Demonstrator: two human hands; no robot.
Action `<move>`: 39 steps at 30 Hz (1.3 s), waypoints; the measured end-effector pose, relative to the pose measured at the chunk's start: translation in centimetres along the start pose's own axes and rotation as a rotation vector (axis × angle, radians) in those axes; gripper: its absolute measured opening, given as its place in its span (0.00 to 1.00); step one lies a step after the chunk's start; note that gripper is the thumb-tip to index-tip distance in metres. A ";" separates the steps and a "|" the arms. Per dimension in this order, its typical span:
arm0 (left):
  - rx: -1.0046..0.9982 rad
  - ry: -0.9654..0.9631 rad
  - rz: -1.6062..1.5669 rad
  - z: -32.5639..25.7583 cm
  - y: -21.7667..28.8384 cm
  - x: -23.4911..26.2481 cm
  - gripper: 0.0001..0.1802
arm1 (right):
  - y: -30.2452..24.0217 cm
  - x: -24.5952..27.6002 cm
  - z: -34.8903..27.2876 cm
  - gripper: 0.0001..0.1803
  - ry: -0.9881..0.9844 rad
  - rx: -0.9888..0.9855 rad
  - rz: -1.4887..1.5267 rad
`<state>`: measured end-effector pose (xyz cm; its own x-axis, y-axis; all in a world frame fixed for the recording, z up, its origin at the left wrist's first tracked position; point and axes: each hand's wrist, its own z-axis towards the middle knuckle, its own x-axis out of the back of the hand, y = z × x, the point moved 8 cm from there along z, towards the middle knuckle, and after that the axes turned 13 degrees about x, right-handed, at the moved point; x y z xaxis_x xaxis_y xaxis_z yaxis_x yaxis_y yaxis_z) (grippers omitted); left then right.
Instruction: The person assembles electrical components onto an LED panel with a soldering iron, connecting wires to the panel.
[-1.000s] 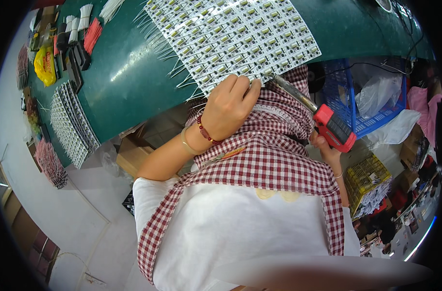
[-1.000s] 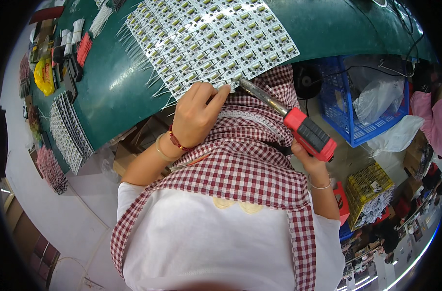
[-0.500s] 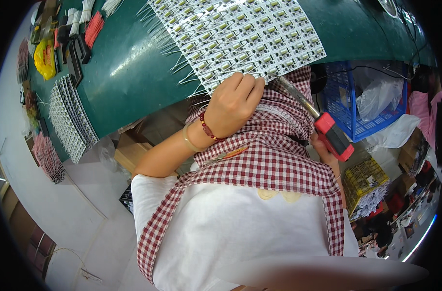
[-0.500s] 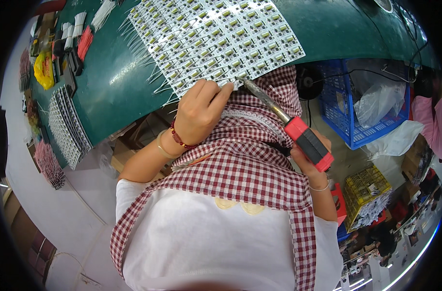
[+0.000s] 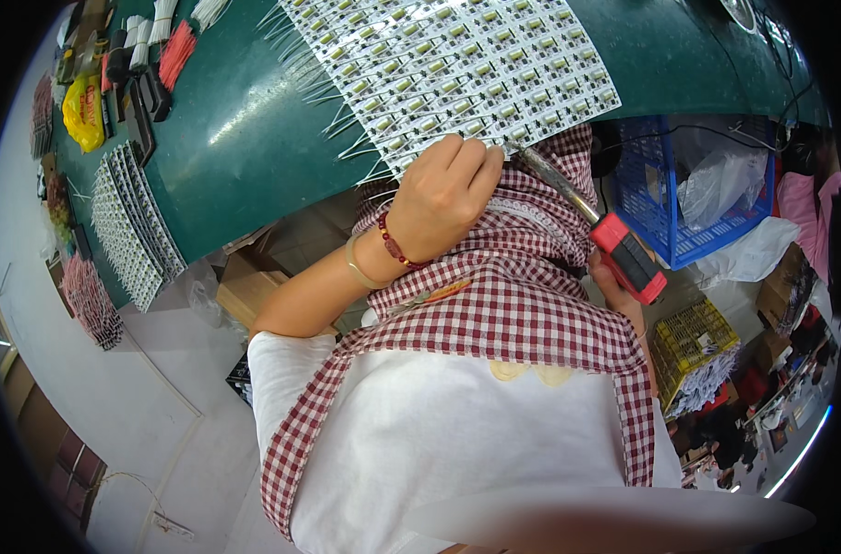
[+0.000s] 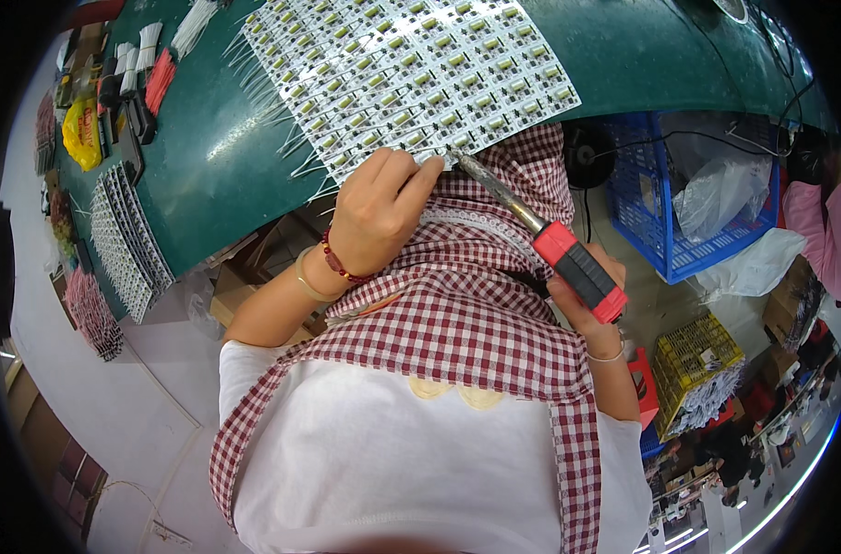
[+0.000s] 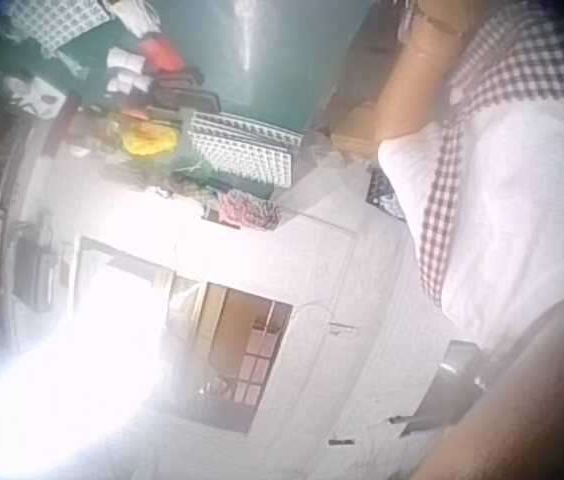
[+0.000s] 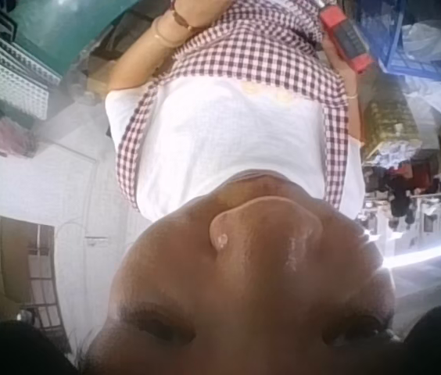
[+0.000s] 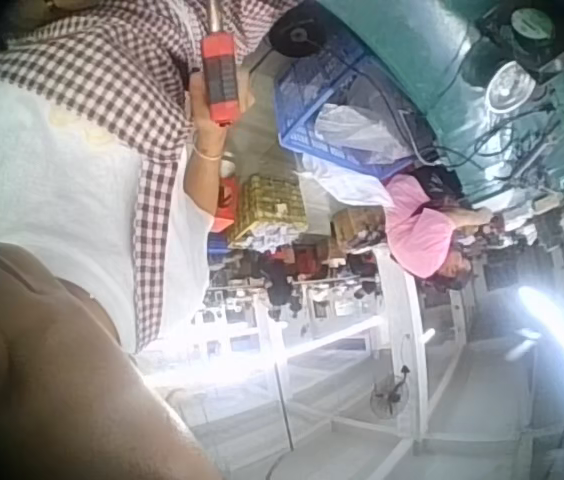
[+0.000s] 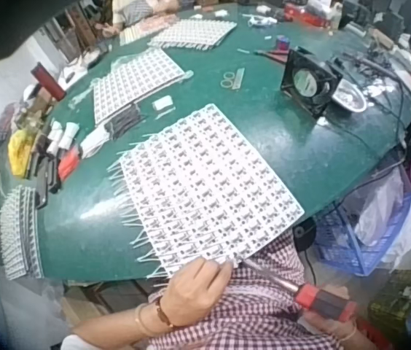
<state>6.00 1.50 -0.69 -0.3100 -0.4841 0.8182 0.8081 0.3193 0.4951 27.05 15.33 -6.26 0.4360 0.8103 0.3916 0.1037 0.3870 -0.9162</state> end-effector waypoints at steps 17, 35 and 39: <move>-0.011 0.022 0.034 0.0 0.2 0.2 0.16 | -0.9 0.8 1.3 0.32 0.275 -0.017 0.523; 0.176 0.104 0.044 0.6 -3.1 3.3 0.11 | -0.5 0.8 12.9 0.24 0.341 0.170 0.662; 0.219 0.169 -0.030 0.8 -5.3 2.4 0.09 | -1.0 -0.4 13.6 0.26 0.318 0.174 0.540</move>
<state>0.60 -0.67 -1.15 -0.2295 -0.6188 0.7512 0.6667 0.4624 0.5846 14.62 20.54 -4.32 0.6326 0.7510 -0.1893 -0.3389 0.0487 -0.9395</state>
